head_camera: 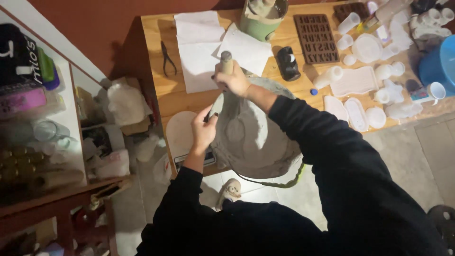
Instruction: Mixing a white substance in a large bucket by adding liquid from a mug and stirring with a trowel.
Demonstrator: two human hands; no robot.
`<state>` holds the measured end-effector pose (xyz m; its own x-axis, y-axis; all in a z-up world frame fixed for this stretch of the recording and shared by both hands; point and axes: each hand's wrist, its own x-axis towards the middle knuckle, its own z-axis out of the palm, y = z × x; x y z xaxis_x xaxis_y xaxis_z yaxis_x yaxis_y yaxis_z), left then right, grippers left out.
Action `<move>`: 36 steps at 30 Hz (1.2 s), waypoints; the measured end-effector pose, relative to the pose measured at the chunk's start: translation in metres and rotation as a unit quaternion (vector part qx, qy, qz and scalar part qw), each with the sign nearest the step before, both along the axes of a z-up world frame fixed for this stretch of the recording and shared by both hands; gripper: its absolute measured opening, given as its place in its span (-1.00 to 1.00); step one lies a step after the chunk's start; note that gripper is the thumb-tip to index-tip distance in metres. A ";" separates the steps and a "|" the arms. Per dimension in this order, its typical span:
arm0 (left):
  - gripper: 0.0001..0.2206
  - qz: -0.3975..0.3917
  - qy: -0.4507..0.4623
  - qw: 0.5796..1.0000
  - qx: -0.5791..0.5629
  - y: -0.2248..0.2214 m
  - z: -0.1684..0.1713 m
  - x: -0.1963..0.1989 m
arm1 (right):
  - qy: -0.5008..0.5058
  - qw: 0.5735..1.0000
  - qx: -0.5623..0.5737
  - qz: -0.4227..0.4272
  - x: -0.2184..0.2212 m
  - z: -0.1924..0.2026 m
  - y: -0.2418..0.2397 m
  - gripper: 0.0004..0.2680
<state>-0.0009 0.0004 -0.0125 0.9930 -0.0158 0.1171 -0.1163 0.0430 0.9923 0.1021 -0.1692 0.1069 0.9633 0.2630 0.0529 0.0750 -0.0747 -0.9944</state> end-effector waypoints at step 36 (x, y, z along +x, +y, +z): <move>-0.70 -0.002 0.039 0.996 -0.075 -0.010 0.010 -0.004 | -0.161 0.911 -0.073 -0.373 -0.080 -0.069 -0.123 -0.85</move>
<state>-0.0052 -0.0092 -0.0023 0.9991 -0.0070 0.0412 -0.0391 0.1925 0.9805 0.0221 -0.2925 0.0378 0.8174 -0.4322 0.3810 0.2347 -0.3542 -0.9052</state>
